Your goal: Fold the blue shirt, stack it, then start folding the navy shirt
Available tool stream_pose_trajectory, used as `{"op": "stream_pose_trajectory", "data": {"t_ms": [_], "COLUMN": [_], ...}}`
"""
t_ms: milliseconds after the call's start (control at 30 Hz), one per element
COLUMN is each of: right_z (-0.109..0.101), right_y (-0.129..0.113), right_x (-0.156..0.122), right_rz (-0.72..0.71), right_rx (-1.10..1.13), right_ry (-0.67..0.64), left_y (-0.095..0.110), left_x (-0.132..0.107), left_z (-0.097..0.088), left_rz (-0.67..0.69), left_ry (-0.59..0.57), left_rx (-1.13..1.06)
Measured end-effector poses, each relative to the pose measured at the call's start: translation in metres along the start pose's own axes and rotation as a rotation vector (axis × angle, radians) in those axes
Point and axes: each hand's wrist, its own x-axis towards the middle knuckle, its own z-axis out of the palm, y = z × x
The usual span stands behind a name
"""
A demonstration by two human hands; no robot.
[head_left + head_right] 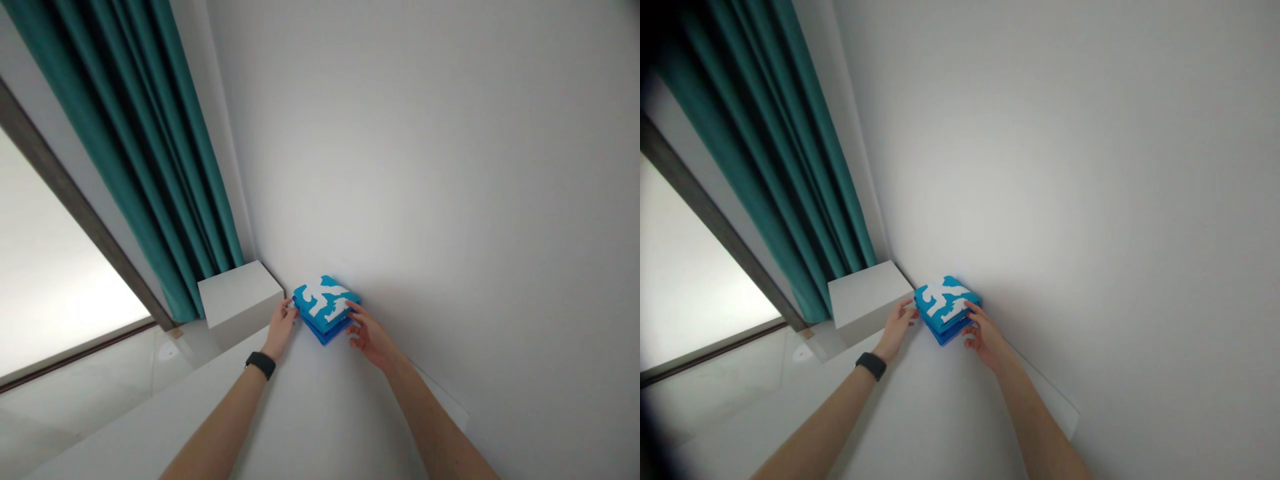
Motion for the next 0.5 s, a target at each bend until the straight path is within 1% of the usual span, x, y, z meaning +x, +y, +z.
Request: {"op": "stream_pose_trajectory", "data": {"t_ms": [167, 300, 500], "right_z": [0.002, 0.002, 0.003], "right_y": [-0.005, -0.011, -0.012], "right_x": [0.003, 0.007, 0.010], "right_rz": [0.033, 0.043, 0.046], "right_rx": [-0.036, -0.039, -0.029], "right_ry": [0.002, 0.009, 0.022], "left_y": [0.011, 0.019, 0.036], "left_x": [0.005, 0.011, 0.020], "left_z": [0.003, 0.001, 0.000], "left_rz": [-0.097, -0.174, -0.301], "left_ry": [-0.087, -0.150, -0.200], "left_rx": [-0.111, -0.178, -0.149]}}
